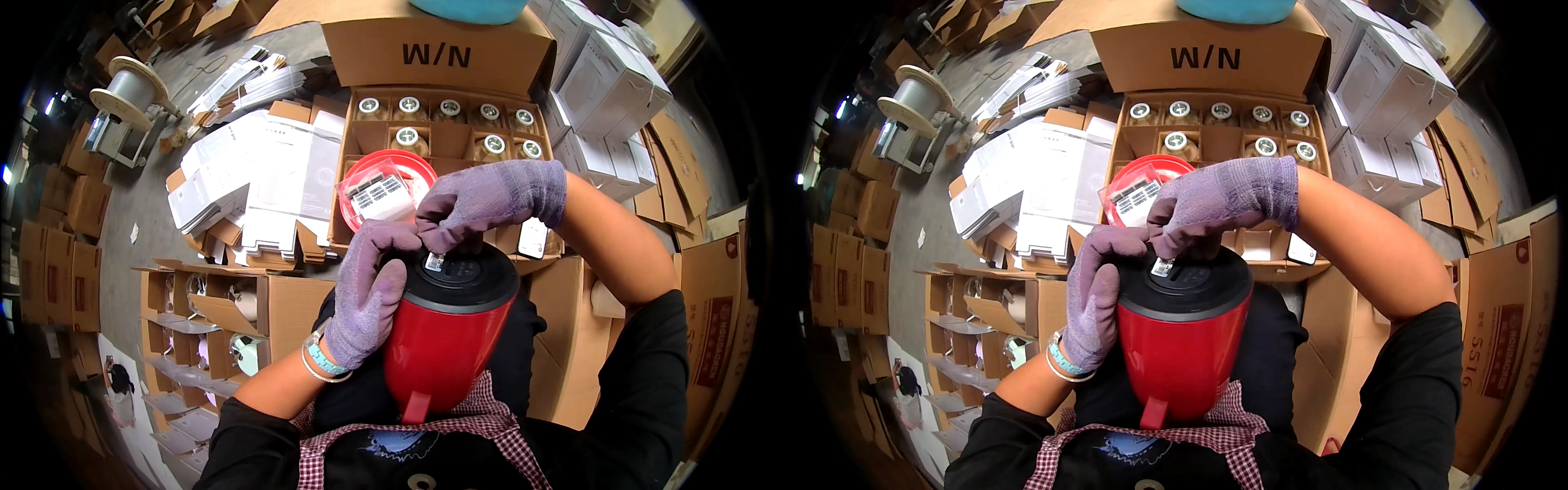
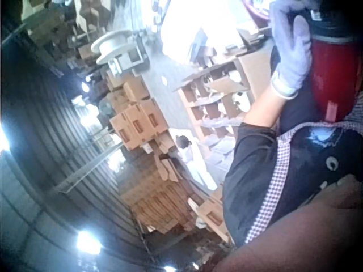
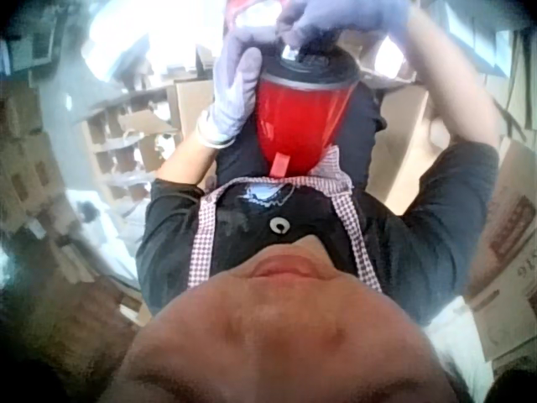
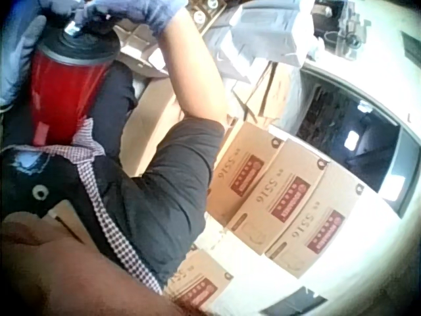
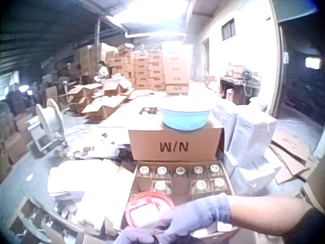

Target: The person assembles red and white kettles by inserting internal components, screwing on lids, and attaching spouts. They then place the assembled kettles into a cardboard box.

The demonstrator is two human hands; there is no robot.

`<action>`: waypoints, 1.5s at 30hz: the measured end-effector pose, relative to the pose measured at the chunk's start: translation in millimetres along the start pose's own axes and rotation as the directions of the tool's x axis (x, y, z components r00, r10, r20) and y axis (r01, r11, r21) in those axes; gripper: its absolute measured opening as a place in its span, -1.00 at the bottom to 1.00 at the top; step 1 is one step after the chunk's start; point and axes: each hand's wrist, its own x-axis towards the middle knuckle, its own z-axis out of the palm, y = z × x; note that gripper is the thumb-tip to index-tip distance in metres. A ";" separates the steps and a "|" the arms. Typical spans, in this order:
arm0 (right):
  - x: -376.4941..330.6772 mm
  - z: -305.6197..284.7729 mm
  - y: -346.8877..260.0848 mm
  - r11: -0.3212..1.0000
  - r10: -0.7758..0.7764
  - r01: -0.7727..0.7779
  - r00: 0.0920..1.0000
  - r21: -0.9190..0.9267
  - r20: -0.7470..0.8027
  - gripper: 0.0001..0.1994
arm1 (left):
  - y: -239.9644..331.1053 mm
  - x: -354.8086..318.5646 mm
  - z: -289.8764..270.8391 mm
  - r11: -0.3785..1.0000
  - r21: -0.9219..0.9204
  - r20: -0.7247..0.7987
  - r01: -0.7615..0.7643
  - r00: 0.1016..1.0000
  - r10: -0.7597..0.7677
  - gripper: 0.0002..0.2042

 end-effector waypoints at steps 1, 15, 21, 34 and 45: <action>-0.1 1.2 -1.0 0.998 0.025 -0.027 0.999 -0.061 -0.031 -0.80 | -1.0 0.0 0.5 1.000 -0.012 -0.002 0.010 1.000 -0.010 -0.64; -12.5 22.8 -10.4 0.870 -0.095 -0.090 0.934 -0.484 -0.343 -0.64 | 9.0 9.8 -1.9 0.980 0.193 0.087 -0.040 0.996 0.023 -0.67; 9.4 31.1 69.7 0.926 -0.361 0.163 0.644 -0.341 -0.674 -0.57 | 7.6 16.4 9.5 0.959 0.274 0.198 -0.071 0.980 0.016 -0.58; -145.6 248.9 402.3 0.979 0.142 0.000 -0.715 0.204 -0.684 -0.79 | -35.4 -10.5 -32.8 0.992 0.026 0.133 -0.121 0.984 0.117 -0.55; -251.3 153.9 412.8 0.848 -0.262 -0.476 -0.758 0.232 -0.597 -0.54 | 3.7 -37.8 -9.7 0.980 0.182 -0.157 0.078 0.986 -0.049 -0.76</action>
